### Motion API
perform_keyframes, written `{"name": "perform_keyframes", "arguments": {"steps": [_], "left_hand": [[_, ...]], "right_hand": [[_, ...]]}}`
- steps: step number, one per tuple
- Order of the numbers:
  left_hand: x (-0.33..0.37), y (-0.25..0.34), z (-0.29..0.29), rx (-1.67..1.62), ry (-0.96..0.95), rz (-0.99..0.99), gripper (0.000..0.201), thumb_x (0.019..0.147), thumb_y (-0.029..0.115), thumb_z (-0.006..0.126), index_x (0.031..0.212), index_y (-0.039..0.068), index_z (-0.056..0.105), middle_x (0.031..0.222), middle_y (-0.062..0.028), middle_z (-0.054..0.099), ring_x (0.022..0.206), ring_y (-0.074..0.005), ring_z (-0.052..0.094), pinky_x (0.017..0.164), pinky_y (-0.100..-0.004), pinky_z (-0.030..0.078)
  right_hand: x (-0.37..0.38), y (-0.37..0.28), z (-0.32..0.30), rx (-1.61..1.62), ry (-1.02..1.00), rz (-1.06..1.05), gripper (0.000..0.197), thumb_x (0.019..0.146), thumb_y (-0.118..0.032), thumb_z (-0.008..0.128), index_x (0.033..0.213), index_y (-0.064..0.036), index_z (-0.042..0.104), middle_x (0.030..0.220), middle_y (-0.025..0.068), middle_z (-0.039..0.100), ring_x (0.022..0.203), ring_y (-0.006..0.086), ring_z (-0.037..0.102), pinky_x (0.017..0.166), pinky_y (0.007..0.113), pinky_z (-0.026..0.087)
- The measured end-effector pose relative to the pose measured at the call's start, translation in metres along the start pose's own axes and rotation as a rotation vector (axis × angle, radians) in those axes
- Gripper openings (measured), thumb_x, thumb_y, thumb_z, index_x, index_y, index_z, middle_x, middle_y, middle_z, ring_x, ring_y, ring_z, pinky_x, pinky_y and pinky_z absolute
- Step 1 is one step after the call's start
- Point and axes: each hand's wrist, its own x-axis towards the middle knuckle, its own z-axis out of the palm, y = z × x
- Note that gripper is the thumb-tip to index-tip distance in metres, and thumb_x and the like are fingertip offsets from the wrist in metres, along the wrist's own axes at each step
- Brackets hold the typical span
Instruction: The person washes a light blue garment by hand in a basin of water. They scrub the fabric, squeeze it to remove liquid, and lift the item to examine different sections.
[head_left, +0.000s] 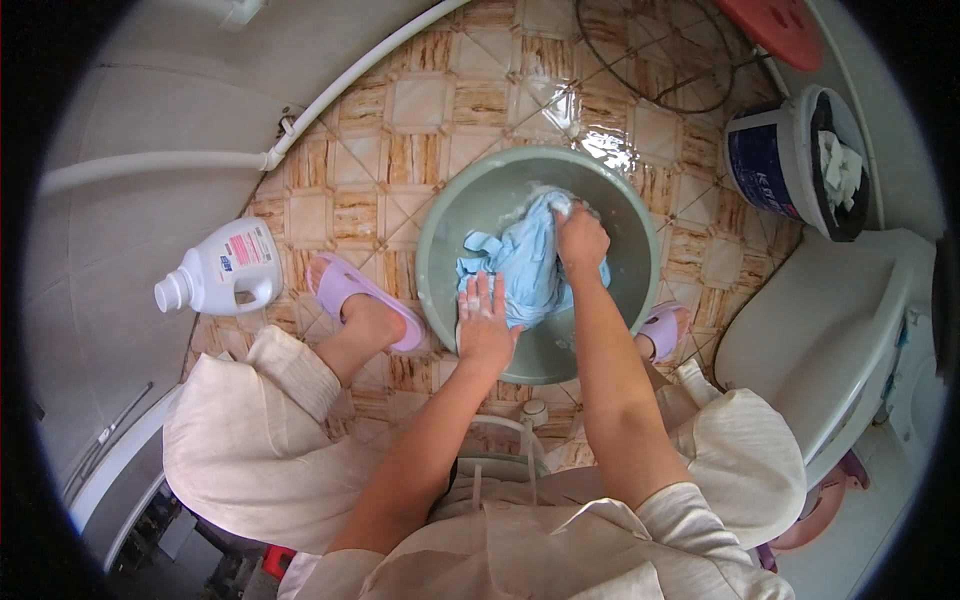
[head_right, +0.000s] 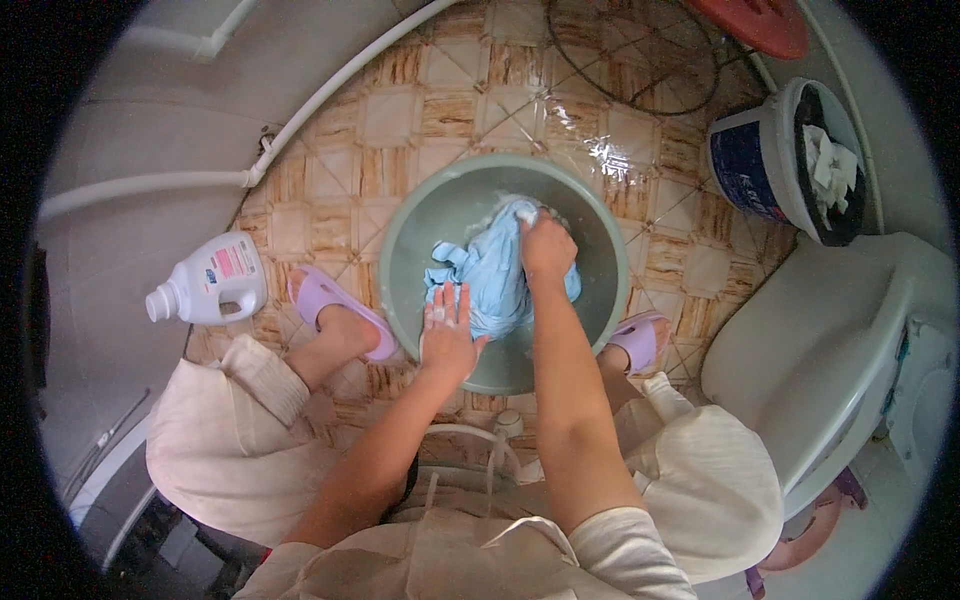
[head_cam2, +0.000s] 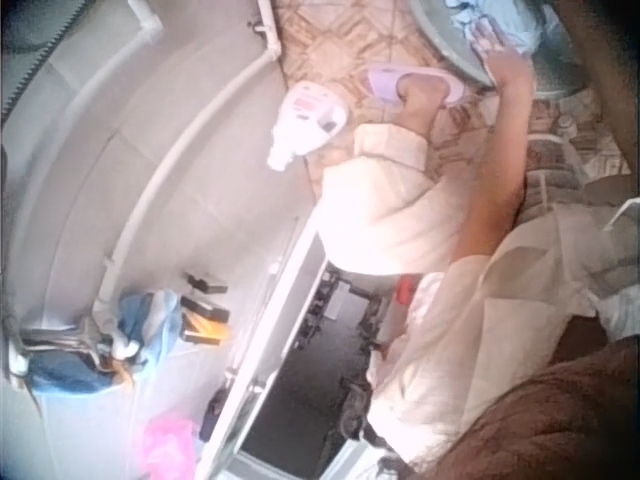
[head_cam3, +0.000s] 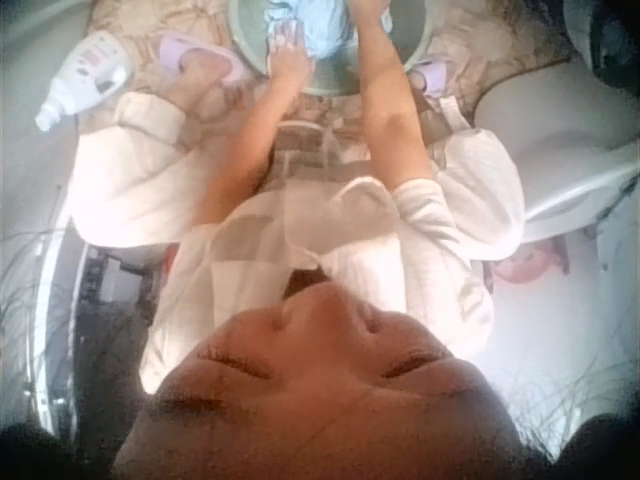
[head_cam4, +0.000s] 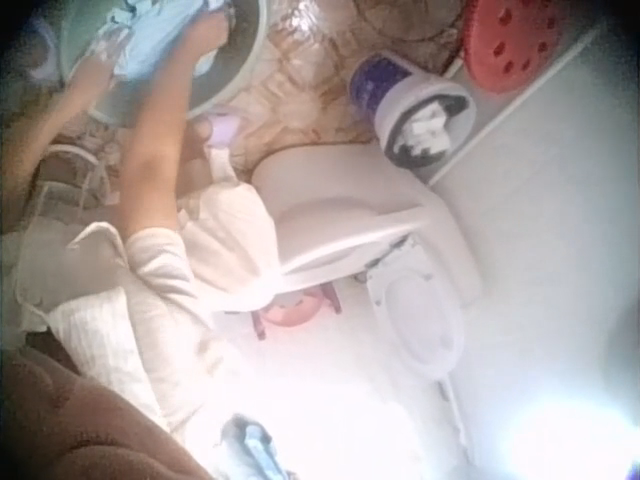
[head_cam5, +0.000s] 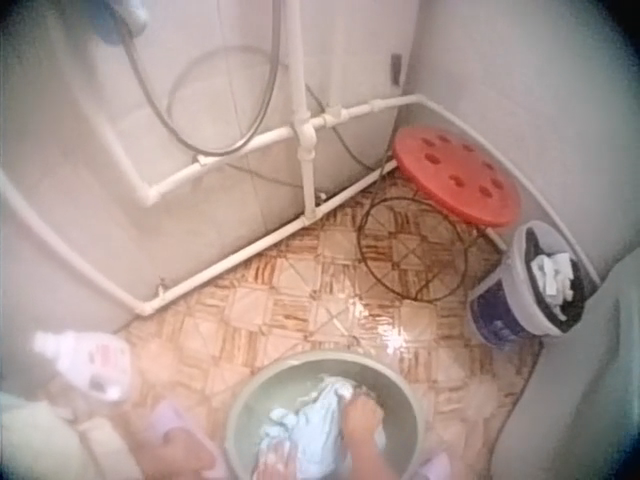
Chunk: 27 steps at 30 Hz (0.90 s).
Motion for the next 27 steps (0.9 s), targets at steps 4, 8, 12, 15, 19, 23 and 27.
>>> {"name": "perform_keyframes", "arguments": {"steps": [4,8,12,15,19,23,27], "left_hand": [[0.023,-0.012,0.003,-0.125,-0.049,-0.055,0.088,0.079,0.04,0.057,0.137,-0.002,0.005,0.144,-0.0202,0.007,0.134,-0.0307,0.006,0.108,-0.0378,0.007],[0.024,-0.012,0.013,-0.072,0.011,-0.024,0.087,0.078,0.031,0.059,0.138,-0.001,0.004,0.145,-0.0169,0.003,0.135,-0.0278,0.0,0.109,-0.0358,0.004],[0.029,-0.008,0.009,-0.175,-0.021,-0.004,0.094,0.075,0.031,0.062,0.138,0.0,-0.001,0.145,-0.0143,-0.001,0.135,-0.0275,0.001,0.11,-0.0353,0.004],[0.029,-0.005,0.005,-0.167,-0.062,-0.038,0.097,0.074,0.033,0.063,0.138,0.0,-0.002,0.145,-0.0145,-0.001,0.135,-0.0273,0.0,0.109,-0.0369,0.004],[0.029,-0.016,0.036,-0.05,0.138,-0.064,0.098,0.074,0.035,0.064,0.138,0.001,-0.003,0.145,-0.0142,-0.001,0.135,-0.027,-0.001,0.109,-0.0384,0.003],[0.03,-0.002,0.0,-0.015,-0.081,-0.01,0.093,0.076,0.038,0.061,0.138,0.002,0.002,0.145,-0.0139,0.0,0.135,-0.0277,-0.003,0.108,-0.0434,0.001],[0.034,0.0,0.003,-0.121,-0.015,-0.052,0.102,0.069,0.041,0.068,0.138,0.002,0.004,0.145,-0.0145,0.003,0.134,-0.0283,0.0,0.107,-0.0451,0.004]], "right_hand": [[-0.048,-0.027,-0.004,0.237,0.273,-0.124,0.03,0.068,-0.03,0.065,0.084,-0.0056,0.059,0.097,0.0133,0.057,0.091,0.0317,0.053,0.077,0.044,0.042],[-0.098,-0.021,0.025,0.013,-0.033,-0.385,0.04,0.058,-0.022,0.069,0.091,-0.0024,0.058,0.102,0.0152,0.053,0.096,0.0296,0.051,0.081,0.044,0.04],[-0.03,-0.028,0.027,0.081,-0.237,-0.001,0.037,0.064,-0.019,0.065,0.096,-0.0022,0.056,0.099,0.019,0.052,0.089,0.0323,0.054,0.075,0.044,0.043],[-0.024,-0.028,0.026,0.196,-0.026,0.144,0.031,0.071,-0.017,0.059,0.097,-0.0019,0.053,0.09,0.02,0.056,0.081,0.0346,0.058,0.069,0.044,0.046],[-0.095,-0.028,0.028,0.002,0.198,-0.379,0.029,0.073,-0.017,0.056,0.098,-0.0022,0.054,0.083,0.0204,0.061,0.078,0.0354,0.06,0.068,0.046,0.046],[-0.025,-0.029,0.022,-0.013,-0.28,0.001,0.03,0.072,-0.017,0.057,0.099,-0.0049,0.054,0.1,0.0216,0.057,0.091,0.0352,0.056,0.076,0.047,0.043],[-0.008,-0.02,0.018,0.23,-0.216,0.1,0.034,0.072,-0.02,0.057,0.103,-0.0052,0.054,0.107,0.0212,0.053,0.101,0.0347,0.051,0.082,0.046,0.04]]}}
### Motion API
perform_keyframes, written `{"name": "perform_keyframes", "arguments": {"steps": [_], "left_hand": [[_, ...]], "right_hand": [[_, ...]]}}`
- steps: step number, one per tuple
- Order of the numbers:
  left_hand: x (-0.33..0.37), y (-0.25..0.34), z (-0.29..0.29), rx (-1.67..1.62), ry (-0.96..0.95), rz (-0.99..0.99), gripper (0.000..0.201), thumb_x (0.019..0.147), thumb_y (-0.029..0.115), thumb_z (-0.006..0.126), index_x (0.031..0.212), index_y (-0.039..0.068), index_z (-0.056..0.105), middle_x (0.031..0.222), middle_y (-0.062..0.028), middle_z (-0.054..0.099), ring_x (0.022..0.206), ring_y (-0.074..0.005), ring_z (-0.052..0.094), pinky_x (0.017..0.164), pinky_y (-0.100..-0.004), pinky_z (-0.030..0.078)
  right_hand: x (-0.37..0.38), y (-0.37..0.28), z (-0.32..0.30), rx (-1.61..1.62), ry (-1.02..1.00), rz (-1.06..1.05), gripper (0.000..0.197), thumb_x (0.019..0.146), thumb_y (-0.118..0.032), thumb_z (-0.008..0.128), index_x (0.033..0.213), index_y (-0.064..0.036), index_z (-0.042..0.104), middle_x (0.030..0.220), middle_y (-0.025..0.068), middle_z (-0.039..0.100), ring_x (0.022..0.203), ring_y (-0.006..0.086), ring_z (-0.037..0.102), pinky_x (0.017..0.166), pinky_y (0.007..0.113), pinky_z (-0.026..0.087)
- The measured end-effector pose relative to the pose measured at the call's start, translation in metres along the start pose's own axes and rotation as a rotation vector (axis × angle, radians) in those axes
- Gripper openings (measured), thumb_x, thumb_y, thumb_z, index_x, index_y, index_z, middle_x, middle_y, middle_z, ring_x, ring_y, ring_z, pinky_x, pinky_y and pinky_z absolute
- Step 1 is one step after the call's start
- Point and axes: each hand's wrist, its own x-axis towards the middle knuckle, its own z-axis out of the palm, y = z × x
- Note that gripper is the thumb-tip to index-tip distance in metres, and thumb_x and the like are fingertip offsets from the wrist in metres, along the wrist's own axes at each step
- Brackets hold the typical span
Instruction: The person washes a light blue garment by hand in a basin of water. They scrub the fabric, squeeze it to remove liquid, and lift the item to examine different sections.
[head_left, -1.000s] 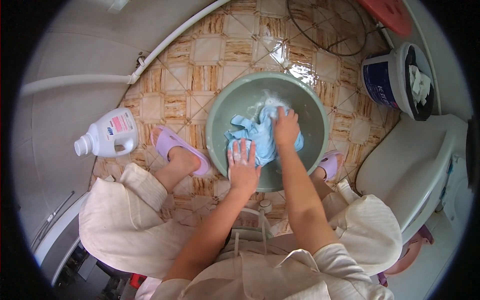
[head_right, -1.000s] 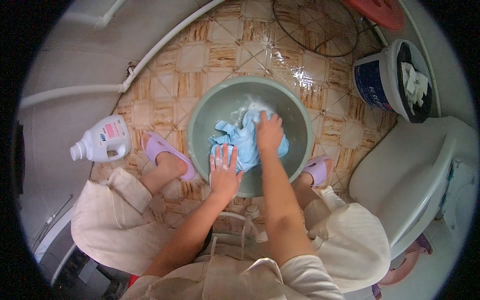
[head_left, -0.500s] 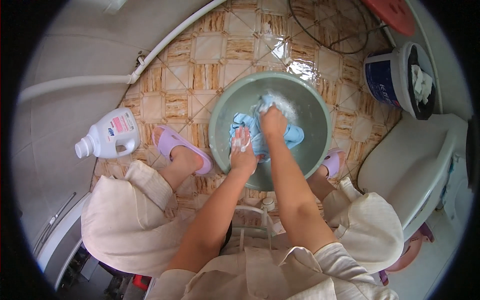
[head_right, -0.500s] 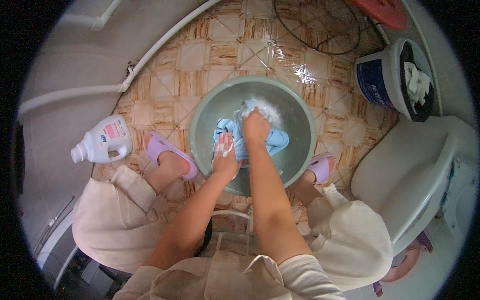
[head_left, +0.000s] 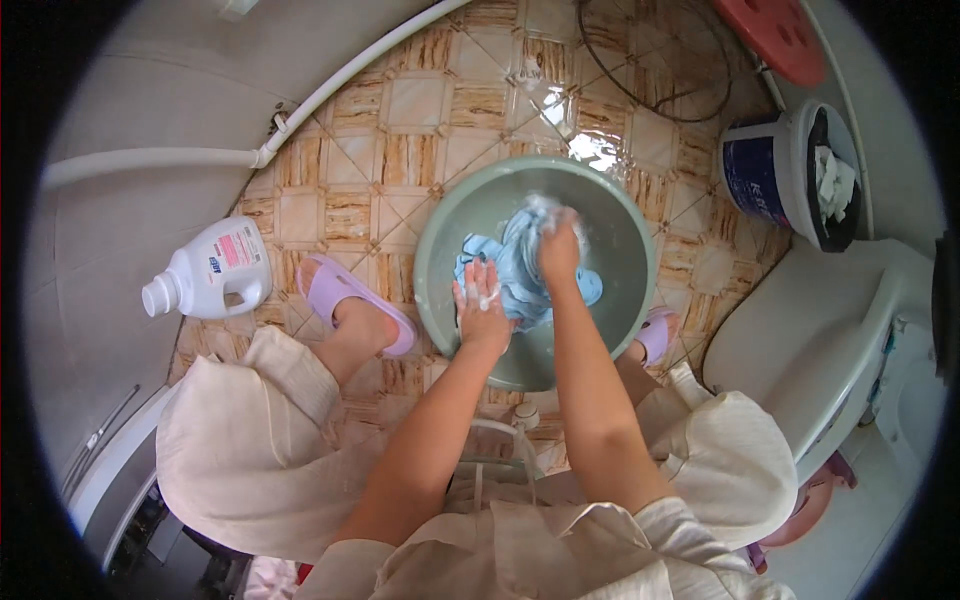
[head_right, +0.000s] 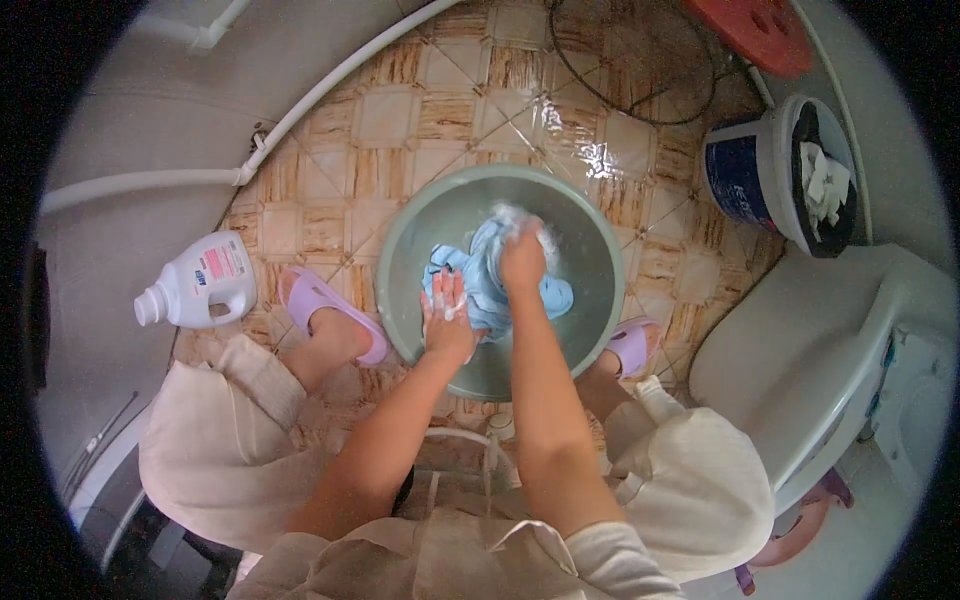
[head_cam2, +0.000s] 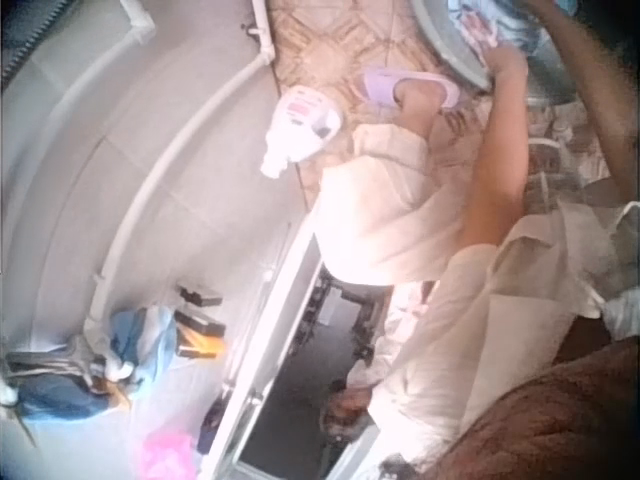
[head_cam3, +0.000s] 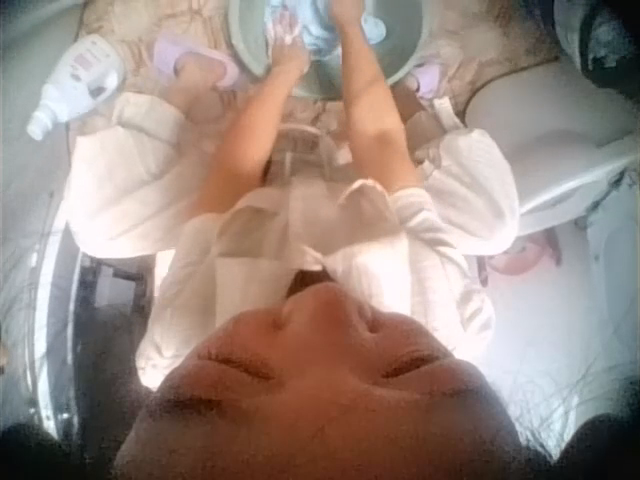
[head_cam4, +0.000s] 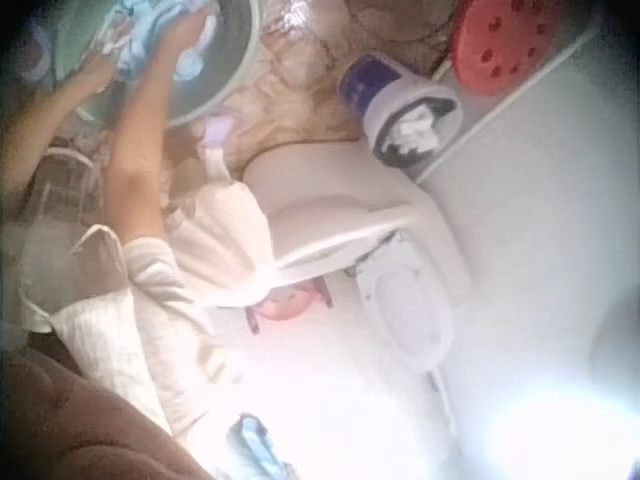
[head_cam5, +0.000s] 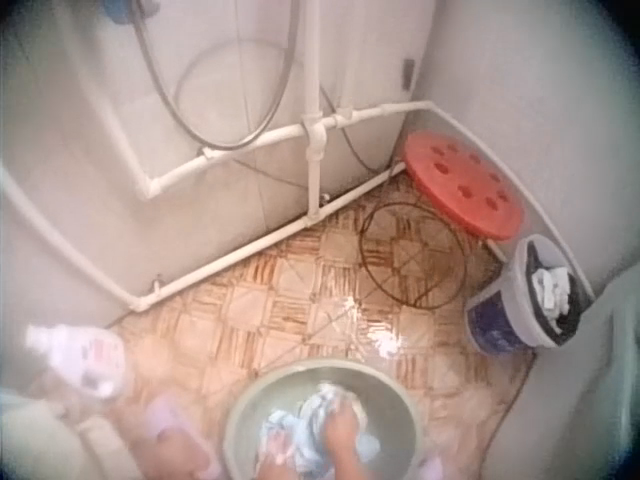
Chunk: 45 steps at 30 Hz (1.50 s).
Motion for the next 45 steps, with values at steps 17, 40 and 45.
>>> {"name": "perform_keyframes", "arguments": {"steps": [17,40,45], "left_hand": [[-0.036,-0.026,-0.014,-0.033,0.495,0.239,0.031,0.057,0.008,0.066,0.087,0.007,0.06,0.089,-0.0109,0.05,0.089,-0.0279,0.047,0.077,-0.0389,0.037],[-0.003,-0.041,-0.021,-1.156,0.231,-0.165,0.019,0.077,0.02,0.064,0.073,0.003,0.057,0.065,-0.004,0.056,0.061,-0.0123,0.052,0.055,-0.0275,0.041],[-0.015,-0.042,-0.052,-1.497,0.08,-0.199,0.02,0.077,0.017,0.063,0.065,0.002,0.056,0.066,-0.0009,0.053,0.06,-0.0115,0.049,0.057,-0.0256,0.04]], "right_hand": [[-0.014,0.051,-0.055,1.778,-0.395,0.153,0.026,0.087,-0.032,0.051,0.092,-0.0078,0.059,0.086,0.0077,0.061,0.079,0.0221,0.059,0.073,0.037,0.049],[-0.029,0.044,-0.075,1.605,-0.165,0.048,0.039,0.083,-0.027,0.056,0.109,0.0006,0.053,0.102,0.0123,0.06,0.089,0.023,0.058,0.082,0.035,0.045],[-0.029,0.061,-0.074,1.5,-0.217,-0.03,0.034,0.079,-0.018,0.059,0.107,0.0,0.054,0.105,0.0094,0.059,0.094,0.0217,0.057,0.087,0.033,0.042]]}}
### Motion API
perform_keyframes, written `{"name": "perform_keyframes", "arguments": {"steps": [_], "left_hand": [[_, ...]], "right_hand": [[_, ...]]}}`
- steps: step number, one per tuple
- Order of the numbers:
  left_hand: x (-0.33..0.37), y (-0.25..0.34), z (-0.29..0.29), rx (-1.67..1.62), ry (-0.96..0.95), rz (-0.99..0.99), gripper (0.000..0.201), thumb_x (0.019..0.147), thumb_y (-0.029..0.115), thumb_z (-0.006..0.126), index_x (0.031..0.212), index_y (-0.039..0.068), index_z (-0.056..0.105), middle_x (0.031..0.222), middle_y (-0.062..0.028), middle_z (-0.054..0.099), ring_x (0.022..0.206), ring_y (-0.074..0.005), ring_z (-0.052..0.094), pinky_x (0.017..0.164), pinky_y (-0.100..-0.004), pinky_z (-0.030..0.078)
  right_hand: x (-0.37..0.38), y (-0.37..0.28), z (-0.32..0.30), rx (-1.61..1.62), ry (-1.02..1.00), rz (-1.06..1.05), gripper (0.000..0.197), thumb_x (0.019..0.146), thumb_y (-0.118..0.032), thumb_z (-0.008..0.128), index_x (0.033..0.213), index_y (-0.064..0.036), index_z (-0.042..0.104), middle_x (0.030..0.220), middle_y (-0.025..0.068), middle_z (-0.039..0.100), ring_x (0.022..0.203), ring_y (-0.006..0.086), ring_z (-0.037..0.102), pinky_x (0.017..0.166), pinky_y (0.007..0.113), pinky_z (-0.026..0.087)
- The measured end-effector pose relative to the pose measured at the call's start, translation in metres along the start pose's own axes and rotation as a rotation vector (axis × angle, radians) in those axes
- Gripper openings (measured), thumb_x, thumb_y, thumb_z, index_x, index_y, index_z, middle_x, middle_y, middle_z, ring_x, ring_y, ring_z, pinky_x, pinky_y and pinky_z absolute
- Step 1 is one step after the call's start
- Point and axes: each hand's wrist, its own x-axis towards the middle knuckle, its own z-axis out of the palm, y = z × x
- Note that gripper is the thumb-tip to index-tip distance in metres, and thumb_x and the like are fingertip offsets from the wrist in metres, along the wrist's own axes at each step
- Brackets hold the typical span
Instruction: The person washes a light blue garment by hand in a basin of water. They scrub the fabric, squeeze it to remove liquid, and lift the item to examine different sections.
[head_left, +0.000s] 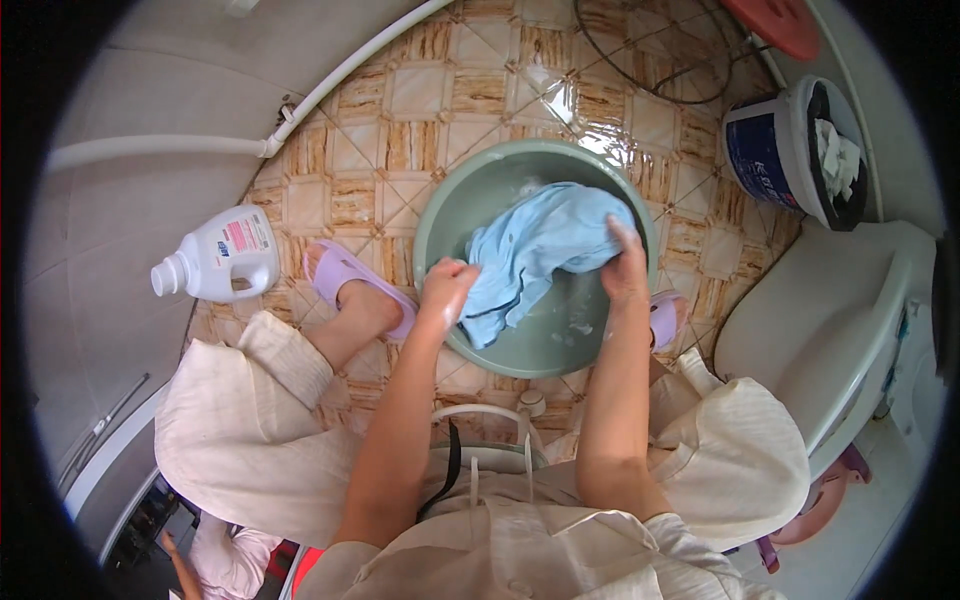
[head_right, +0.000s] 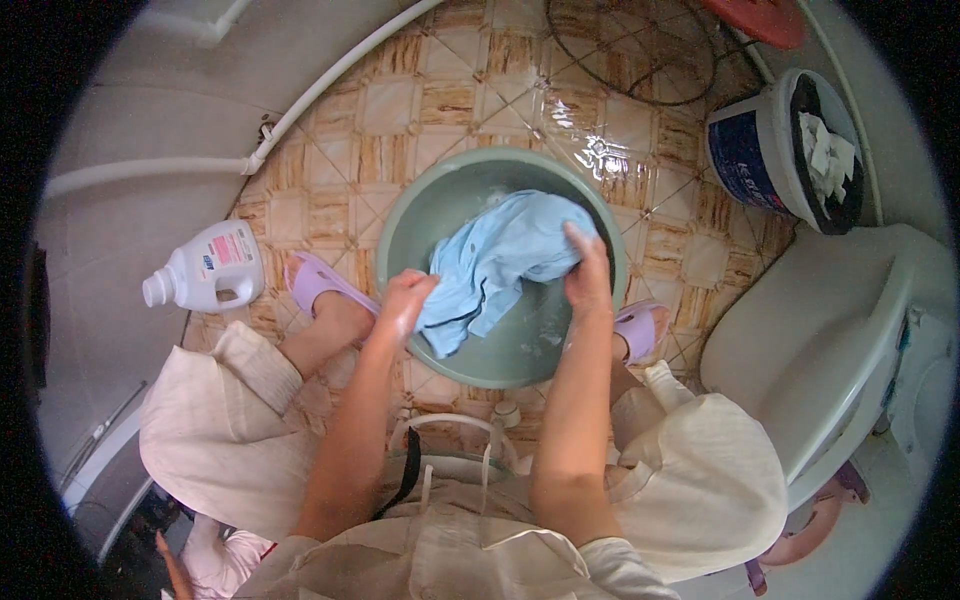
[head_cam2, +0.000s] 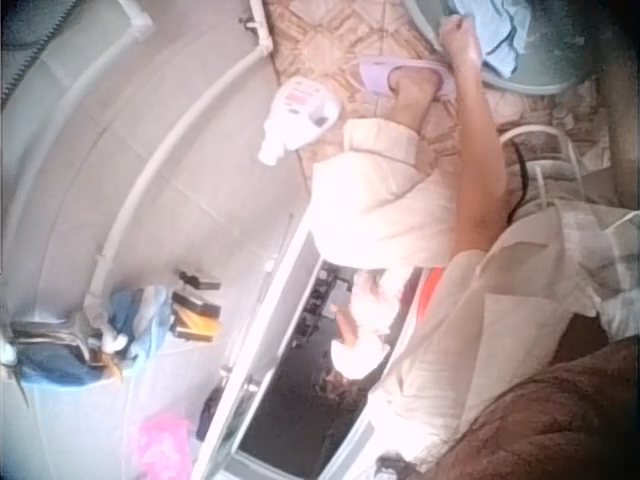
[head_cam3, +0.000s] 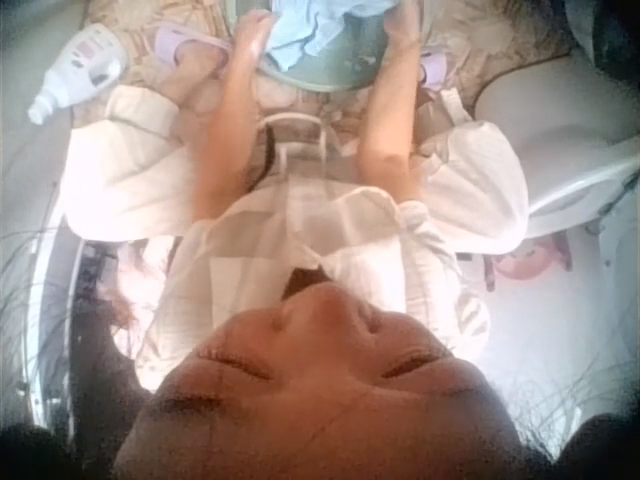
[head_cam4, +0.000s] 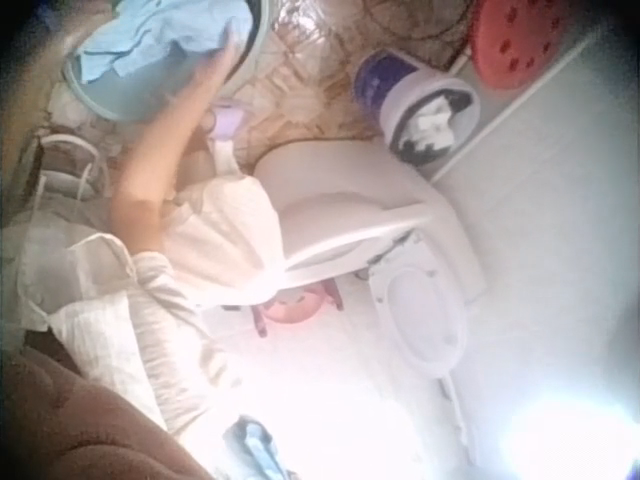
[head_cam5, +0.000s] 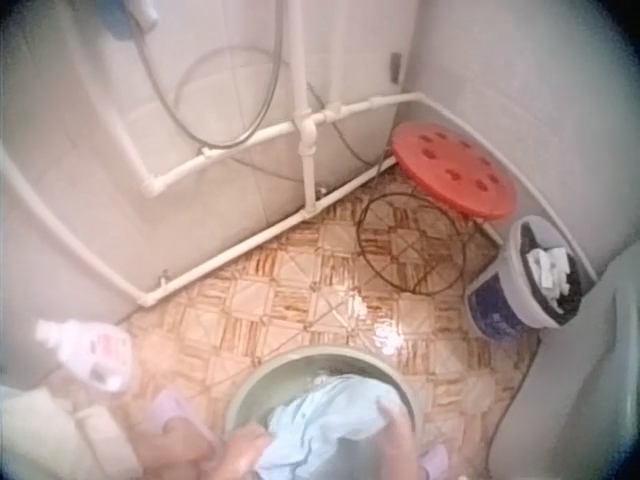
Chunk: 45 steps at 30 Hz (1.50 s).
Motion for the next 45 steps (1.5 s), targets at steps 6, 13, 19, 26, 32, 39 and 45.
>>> {"name": "perform_keyframes", "arguments": {"steps": [6,13,19,26,32,39,45], "left_hand": [[-0.03,-0.004,0.036,1.323,0.133,0.344,0.064,0.071,0.032,0.066,0.122,0.002,0.042,0.136,-0.0157,0.028,0.122,-0.0317,0.031,0.097,-0.0424,0.03],[-0.025,-0.059,0.045,1.599,-0.223,0.166,0.095,0.075,0.037,0.062,0.14,0.008,-0.001,0.143,-0.0229,-0.007,0.134,-0.0332,-0.003,0.107,-0.0467,0.005],[-0.003,-0.08,0.039,1.642,-0.242,0.128,0.089,0.078,0.041,0.056,0.14,0.007,0.001,0.14,-0.029,-0.009,0.131,-0.0435,-0.008,0.105,-0.0515,-0.001],[-0.005,-0.071,0.053,1.72,-0.325,0.179,0.066,0.081,0.035,0.05,0.134,0.002,0.028,0.14,-0.0307,-0.007,0.13,-0.0442,-0.011,0.104,-0.0531,-0.002],[0.009,-0.103,0.033,1.745,-0.128,0.238,0.072,0.082,0.039,0.047,0.136,0.0,0.02,0.141,-0.0287,-0.007,0.13,-0.0442,-0.011,0.104,-0.0535,-0.003],[-0.011,-0.041,0.055,1.791,-0.411,0.017,0.07,0.078,0.042,0.052,0.134,0.006,0.028,0.143,-0.0238,-0.005,0.132,-0.0392,-0.008,0.104,-0.0518,-0.001],[0.023,-0.025,0.038,0.722,0.133,0.078,0.069,0.066,0.021,0.066,0.127,0.011,0.036,0.136,-0.0169,0.03,0.125,-0.0334,0.029,0.102,-0.0377,0.027]], "right_hand": [[0.0,0.025,0.018,-1.353,0.378,-0.295,0.058,0.07,-0.028,0.059,0.124,-0.0125,0.044,0.116,0.0165,0.051,0.106,0.0351,0.047,0.089,0.043,0.039],[0.017,0.058,0.053,-1.856,0.333,-0.418,0.049,0.072,-0.045,0.06,0.108,-0.0138,0.056,0.113,0.0132,0.051,0.107,0.0296,0.045,0.081,0.05,0.039],[0.01,0.07,0.059,-1.723,0.278,-0.511,0.032,0.072,-0.035,0.059,0.088,-0.0077,0.06,0.097,0.0122,0.057,0.101,0.026,0.049,0.084,0.049,0.035],[0.033,0.077,0.073,-1.885,0.056,-0.268,0.028,0.08,-0.032,0.054,0.091,-0.0069,0.06,0.073,0.012,0.062,0.076,0.0271,0.061,0.081,0.047,0.039],[-0.01,0.078,0.095,-1.896,0.04,-0.59,0.034,0.08,-0.031,0.054,0.102,-0.0055,0.056,0.083,0.012,0.063,0.079,0.0276,0.061,0.082,0.046,0.039],[0.026,0.062,0.09,-1.911,-0.099,-0.02,0.03,0.077,-0.037,0.058,0.093,-0.0118,0.057,0.093,0.0151,0.061,0.087,0.0277,0.058,0.082,0.041,0.042],[0.023,0.05,0.042,-1.083,0.248,-0.539,0.034,0.082,-0.032,0.054,0.101,-0.0038,0.056,0.099,0.0176,0.058,0.094,0.0316,0.054,0.082,0.043,0.041]]}}
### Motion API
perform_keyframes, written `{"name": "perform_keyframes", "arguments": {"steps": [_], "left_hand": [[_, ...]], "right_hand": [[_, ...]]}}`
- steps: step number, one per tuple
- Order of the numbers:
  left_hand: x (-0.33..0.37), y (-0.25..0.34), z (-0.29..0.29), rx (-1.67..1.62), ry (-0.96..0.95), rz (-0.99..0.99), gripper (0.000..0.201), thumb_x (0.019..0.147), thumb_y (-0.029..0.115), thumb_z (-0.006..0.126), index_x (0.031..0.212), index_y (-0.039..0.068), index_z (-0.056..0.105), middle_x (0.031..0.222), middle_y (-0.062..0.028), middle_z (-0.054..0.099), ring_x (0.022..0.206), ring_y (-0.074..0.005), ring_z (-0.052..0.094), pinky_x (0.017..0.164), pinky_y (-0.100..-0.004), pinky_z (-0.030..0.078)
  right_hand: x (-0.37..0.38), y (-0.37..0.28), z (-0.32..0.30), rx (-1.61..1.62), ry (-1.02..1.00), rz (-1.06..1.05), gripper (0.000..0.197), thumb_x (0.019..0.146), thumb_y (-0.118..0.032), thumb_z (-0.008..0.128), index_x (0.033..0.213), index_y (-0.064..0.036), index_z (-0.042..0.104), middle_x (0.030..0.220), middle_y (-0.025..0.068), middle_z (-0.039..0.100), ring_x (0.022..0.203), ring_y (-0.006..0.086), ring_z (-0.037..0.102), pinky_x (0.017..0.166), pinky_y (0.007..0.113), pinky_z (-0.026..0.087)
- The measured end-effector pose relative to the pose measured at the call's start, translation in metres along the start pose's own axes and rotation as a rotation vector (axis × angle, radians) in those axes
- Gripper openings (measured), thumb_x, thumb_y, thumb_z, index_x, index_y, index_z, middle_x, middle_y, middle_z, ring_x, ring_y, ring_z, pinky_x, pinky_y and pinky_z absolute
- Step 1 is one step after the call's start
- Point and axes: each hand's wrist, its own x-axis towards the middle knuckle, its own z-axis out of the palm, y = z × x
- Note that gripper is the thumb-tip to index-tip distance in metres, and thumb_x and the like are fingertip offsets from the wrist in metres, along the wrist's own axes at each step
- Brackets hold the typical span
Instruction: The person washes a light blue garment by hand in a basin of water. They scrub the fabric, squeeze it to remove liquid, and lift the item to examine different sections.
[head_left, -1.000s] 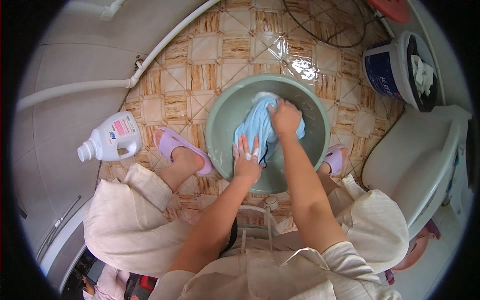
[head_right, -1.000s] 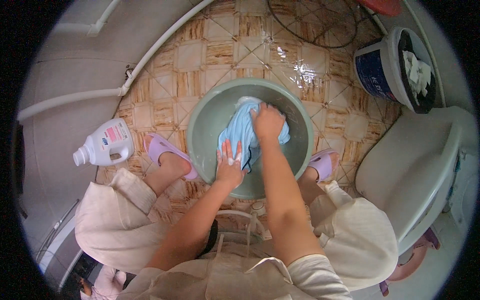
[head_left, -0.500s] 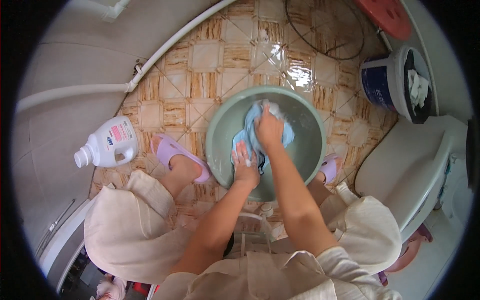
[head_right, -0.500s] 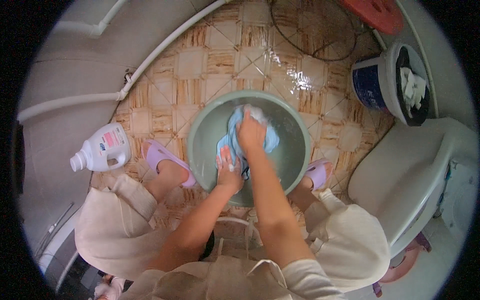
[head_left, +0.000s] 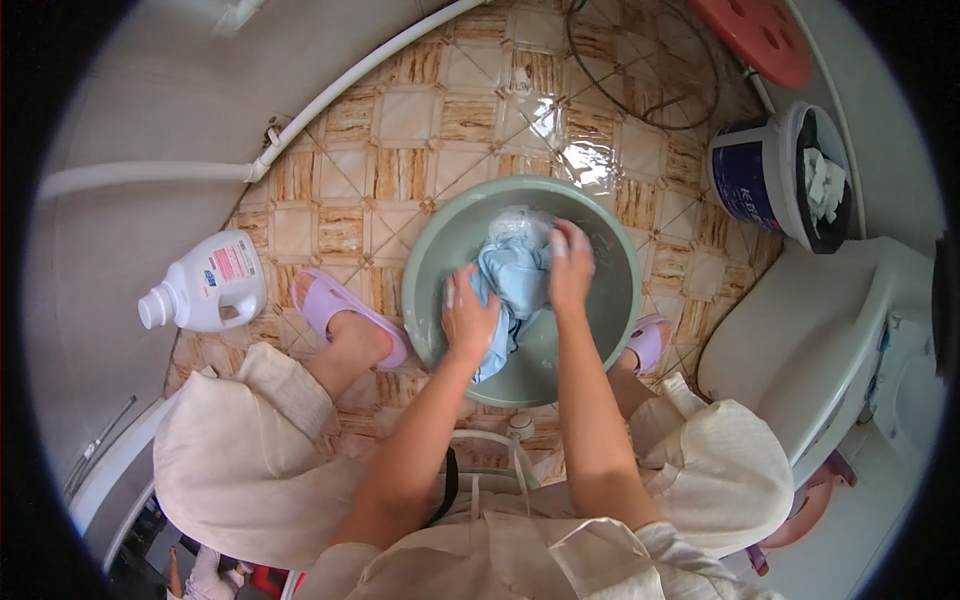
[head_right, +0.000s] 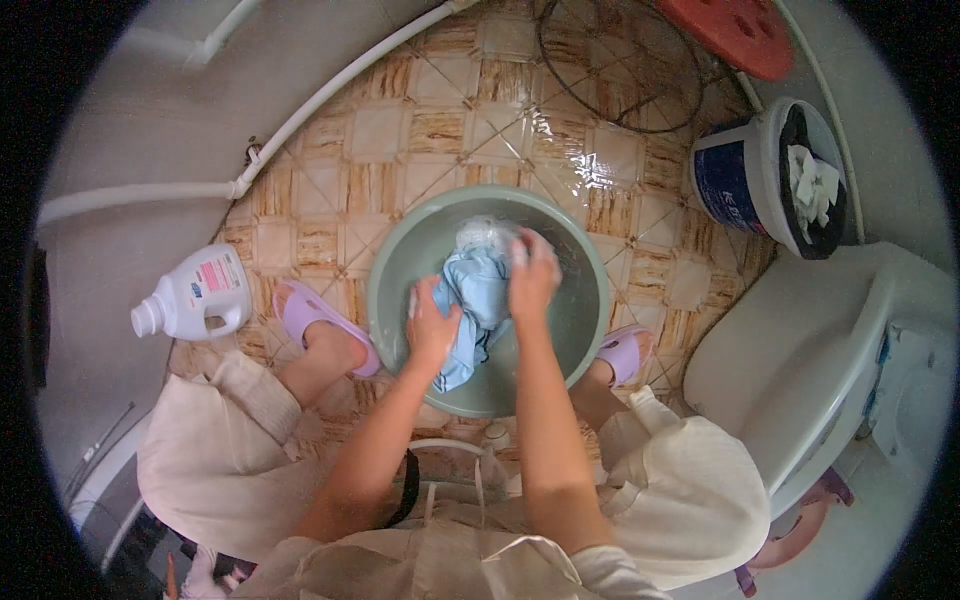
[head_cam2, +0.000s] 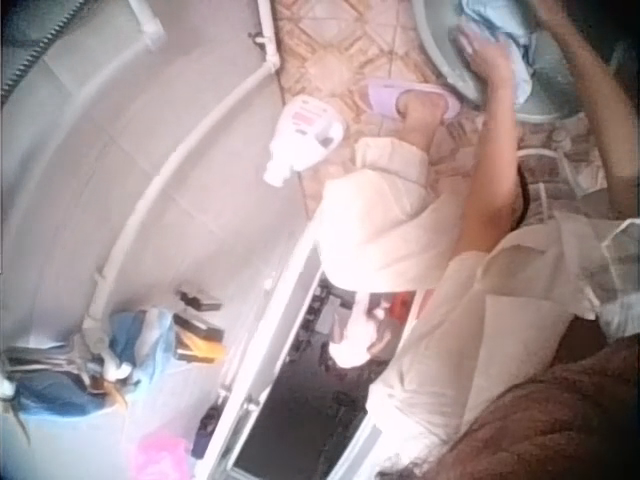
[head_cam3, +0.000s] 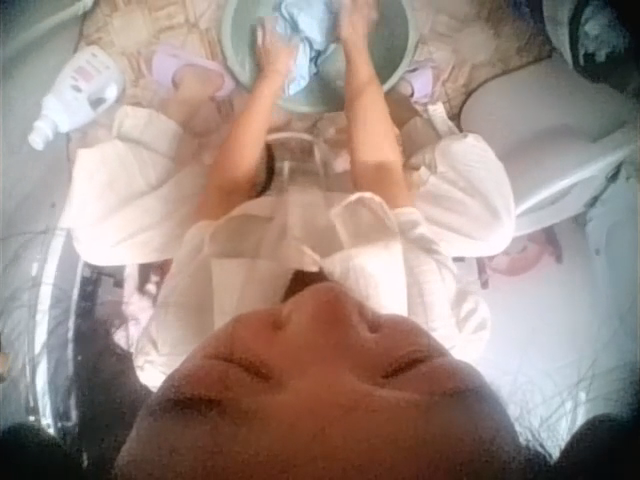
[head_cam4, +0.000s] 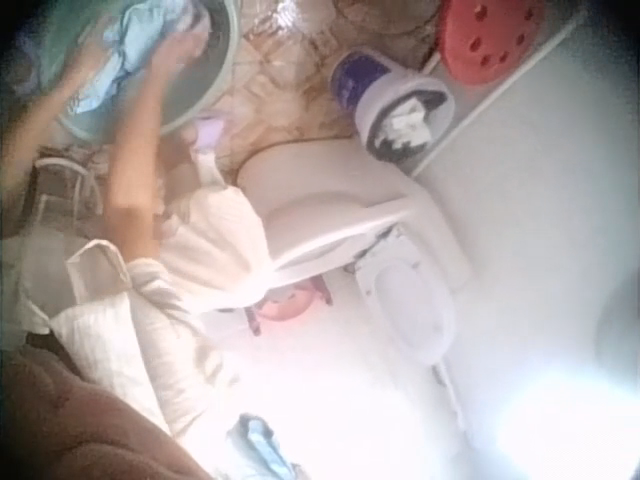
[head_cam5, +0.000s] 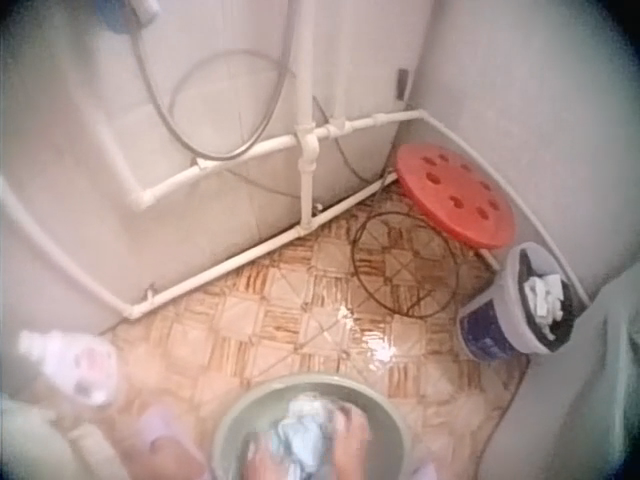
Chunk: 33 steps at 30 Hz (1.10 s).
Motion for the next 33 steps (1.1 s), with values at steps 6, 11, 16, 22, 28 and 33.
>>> {"name": "perform_keyframes", "arguments": {"steps": [6,11,16,22,28,33], "left_hand": [[0.053,0.011,0.013,-0.005,-0.06,0.272,0.06,0.053,0.008,0.066,0.11,0.007,0.044,0.104,-0.0137,0.05,0.097,-0.0291,0.051,0.083,-0.0372,0.042],[0.023,0.008,-0.029,-0.469,-0.161,0.187,0.035,0.053,0.003,0.065,0.078,0.006,0.041,0.075,0.0011,0.042,0.073,-0.0078,0.042,0.065,-0.02,0.035],[-0.038,0.022,-0.03,-0.291,0.297,0.213,0.042,0.053,0.005,0.072,0.088,0.005,0.048,0.089,-0.0072,0.047,0.075,-0.0187,0.048,0.065,-0.0289,0.043],[-0.062,-0.014,-0.006,0.588,0.168,0.22,0.06,0.069,0.008,0.06,0.126,0.007,0.04,0.123,-0.0142,0.038,0.115,-0.0325,0.036,0.089,-0.0436,0.039],[-0.089,-0.03,0.009,0.818,-0.202,0.362,0.09,0.069,0.03,0.068,0.139,0.009,0.015,0.145,-0.0164,0.002,0.132,-0.0373,0.006,0.103,-0.056,0.011],[-0.074,-0.025,0.014,0.878,-0.388,0.279,0.093,0.069,0.05,0.064,0.14,0.02,0.012,0.144,-0.0215,-0.001,0.131,-0.0411,0.0,0.102,-0.0579,0.007]], "right_hand": [[-0.039,0.055,-0.012,0.091,0.054,0.447,0.051,0.076,-0.033,0.064,0.11,0.003,0.051,0.11,0.0197,0.054,0.102,0.0282,0.052,0.087,0.036,0.039],[-0.014,-0.004,-0.063,1.173,0.059,0.496,0.03,0.082,-0.018,0.055,0.105,0.0011,0.054,0.099,0.0093,0.059,0.09,0.0204,0.057,0.082,0.031,0.044],[-0.008,-0.019,-0.081,1.423,-0.037,0.333,0.025,0.081,-0.014,0.05,0.103,-0.0015,0.052,0.095,0.0079,0.059,0.091,0.0196,0.056,0.082,0.03,0.043],[-0.024,-0.01,-0.024,0.31,-0.116,0.077,0.024,0.07,-0.013,0.05,0.092,-0.0044,0.055,0.097,0.0105,0.058,0.088,0.0222,0.056,0.082,0.036,0.042],[-0.045,-0.027,0.028,-0.704,-0.311,0.067,0.028,0.08,-0.035,0.053,0.09,-0.0086,0.055,0.109,0.0141,0.057,0.108,0.0264,0.05,0.088,0.052,0.036],[0.01,-0.01,0.032,-0.629,-0.246,0.324,0.027,0.082,-0.031,0.05,0.094,-0.007,0.052,0.09,0.0144,0.062,0.081,0.0324,0.058,0.072,0.047,0.044]]}}
